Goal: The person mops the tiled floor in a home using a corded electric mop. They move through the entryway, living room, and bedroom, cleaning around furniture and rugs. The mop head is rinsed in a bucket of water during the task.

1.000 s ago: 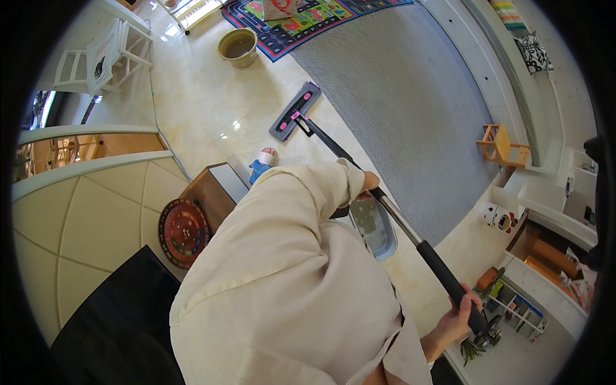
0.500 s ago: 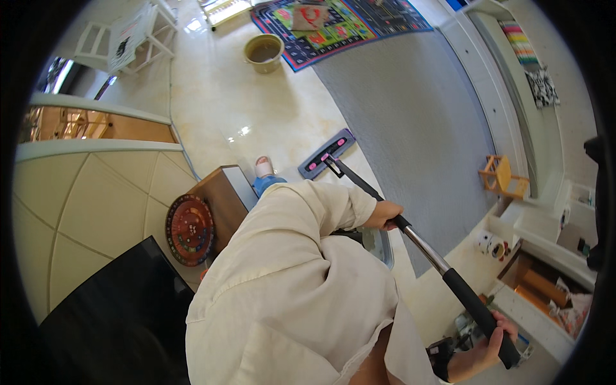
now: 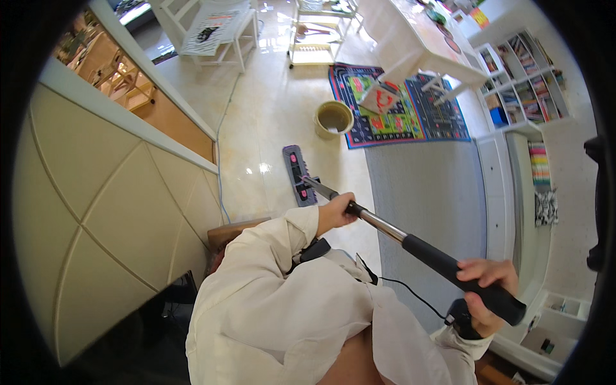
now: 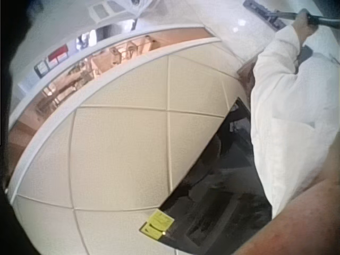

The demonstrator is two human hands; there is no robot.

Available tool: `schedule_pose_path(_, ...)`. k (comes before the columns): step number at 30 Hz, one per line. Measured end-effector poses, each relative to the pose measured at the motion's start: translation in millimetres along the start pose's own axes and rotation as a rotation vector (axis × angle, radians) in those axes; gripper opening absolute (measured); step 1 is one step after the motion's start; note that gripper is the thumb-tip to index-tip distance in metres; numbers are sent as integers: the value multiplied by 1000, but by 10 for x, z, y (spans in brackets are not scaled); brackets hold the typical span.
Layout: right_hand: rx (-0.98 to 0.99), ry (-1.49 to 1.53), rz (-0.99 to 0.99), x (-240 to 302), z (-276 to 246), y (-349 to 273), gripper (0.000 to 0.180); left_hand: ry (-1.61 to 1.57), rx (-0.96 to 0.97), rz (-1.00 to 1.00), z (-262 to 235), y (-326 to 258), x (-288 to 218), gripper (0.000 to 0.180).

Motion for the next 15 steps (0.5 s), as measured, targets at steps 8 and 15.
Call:
schedule_pose_path(8, 553, -23, -212, -669, 779, 1570, 28, -489, -25, 366, -800, -2, -2022, 16)
schedule_pose_path(15, 606, -44, -263, -1316, 963, 2721, 25, -641, -36, 619, -1112, 237, -3461, 12)
Point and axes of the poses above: each hand's wrist, its own y-axis towards the middle knuckle, its own z-axis out of the palm, x = y × z, the point moved 3 cm from there along y, towards the middle knuckle, and after that the axes turned 5 degrees about x, right-handed, at the moved point
